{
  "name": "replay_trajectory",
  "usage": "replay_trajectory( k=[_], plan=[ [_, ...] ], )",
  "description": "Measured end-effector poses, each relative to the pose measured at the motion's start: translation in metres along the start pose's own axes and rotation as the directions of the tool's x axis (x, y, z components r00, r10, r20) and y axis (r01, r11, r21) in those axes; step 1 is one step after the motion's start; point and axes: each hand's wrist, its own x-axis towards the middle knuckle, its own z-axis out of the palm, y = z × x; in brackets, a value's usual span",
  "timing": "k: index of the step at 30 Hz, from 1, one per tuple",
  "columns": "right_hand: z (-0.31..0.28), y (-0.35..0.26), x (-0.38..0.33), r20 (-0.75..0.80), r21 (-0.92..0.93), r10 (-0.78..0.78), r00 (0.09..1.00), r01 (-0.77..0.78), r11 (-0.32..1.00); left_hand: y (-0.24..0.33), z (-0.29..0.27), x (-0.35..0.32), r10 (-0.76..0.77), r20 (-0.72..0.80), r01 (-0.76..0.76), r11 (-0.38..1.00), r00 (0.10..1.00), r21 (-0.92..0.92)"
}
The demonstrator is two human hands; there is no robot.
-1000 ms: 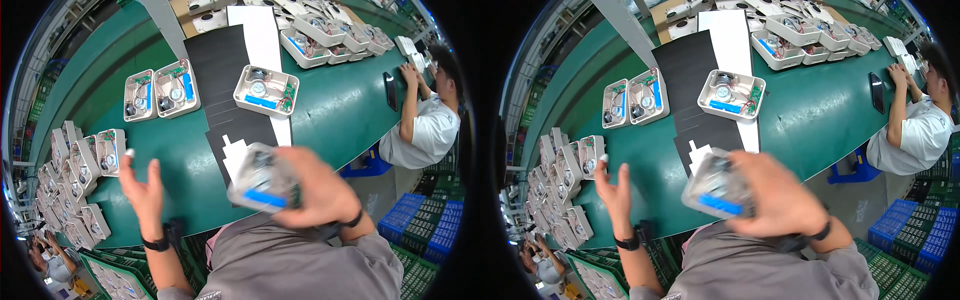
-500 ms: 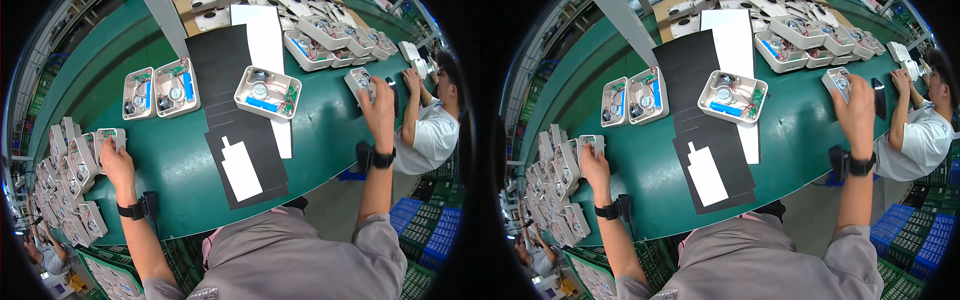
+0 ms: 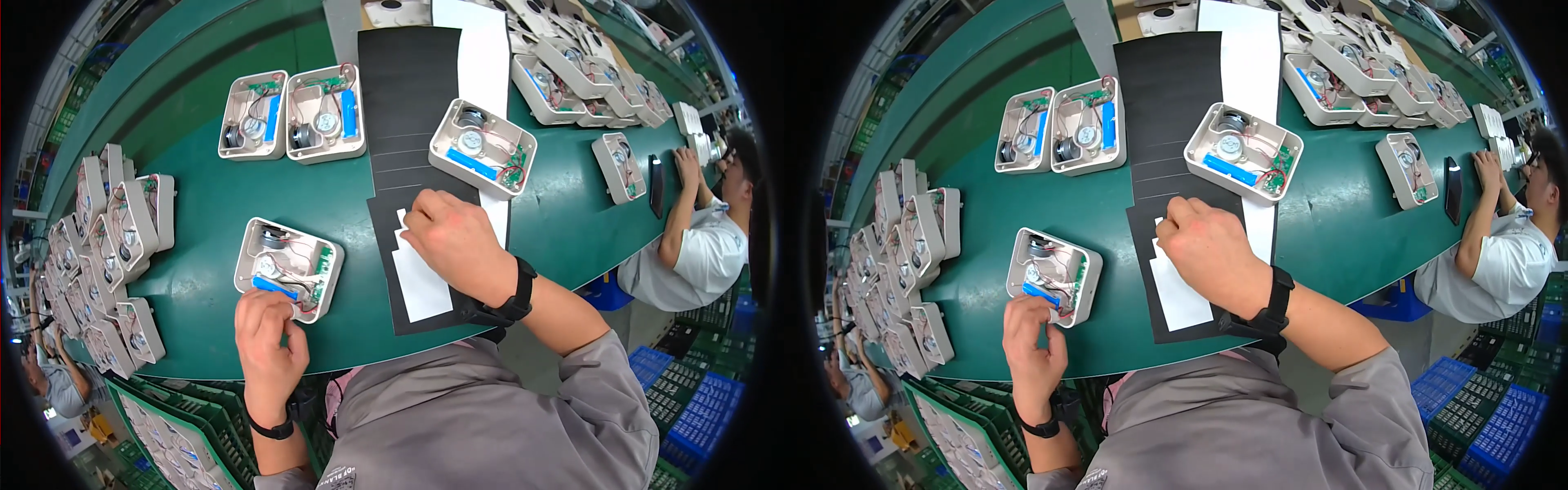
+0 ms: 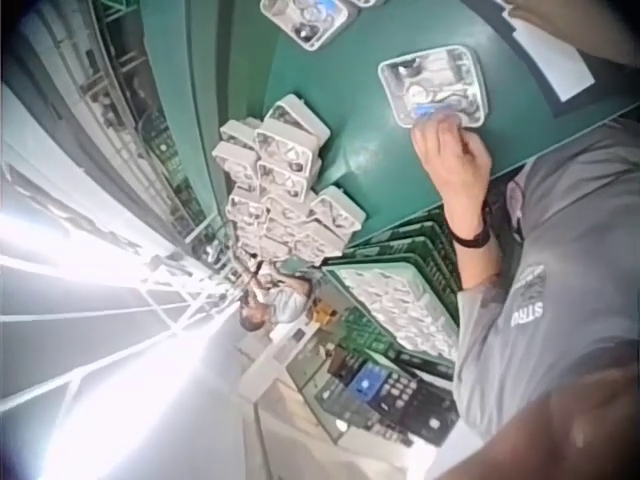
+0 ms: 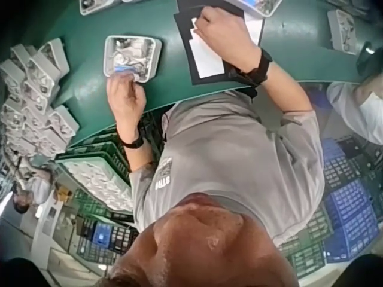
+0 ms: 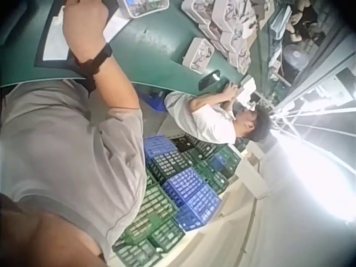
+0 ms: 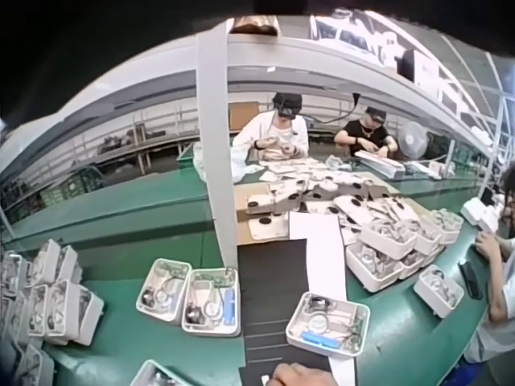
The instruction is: Assembling electronic components into plastic housings on a factory production line.
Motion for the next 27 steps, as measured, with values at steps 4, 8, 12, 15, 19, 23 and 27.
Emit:
replay_trajectory(
  k=[4,8,12,15,19,23,27],
  plan=[
    [0.002,-0.004,0.005,0.009,-0.063,-0.095,0.995,0.096,0.993,0.009,0.013,-0.010,-0.075,-0.131,0.055,0.988,0.988,-0.147],
    [0.004,-0.006,0.007,0.035,-0.093,-0.128,0.991,0.131,0.987,0.013,0.029,-0.013,-0.215,-0.292,0.131,0.951,0.932,-0.282],
    [0.012,0.007,0.014,-0.017,0.040,-0.014,1.000,0.015,0.999,0.030,0.042,-0.007,-0.282,-0.376,0.171,0.938,0.883,-0.303],
    [0.007,0.008,0.016,-0.001,0.197,0.121,0.993,-0.119,0.973,0.031,0.041,0.003,-0.327,-0.373,0.254,0.939,0.868,-0.232],
    [-0.009,0.008,0.017,0.117,0.345,0.251,0.961,-0.277,0.897,0.023,0.042,0.022,-0.121,-0.456,0.157,0.987,0.882,0.043],
    [-0.010,0.014,0.013,0.150,0.441,0.247,0.957,-0.288,0.850,0.011,0.043,0.019,-0.024,-0.410,0.013,0.999,0.912,-0.029],
    [-0.007,0.015,0.014,0.149,0.580,0.339,0.929,-0.360,0.731,0.007,0.044,0.001,-0.156,-0.308,0.112,0.981,0.938,-0.155]
  ],
)
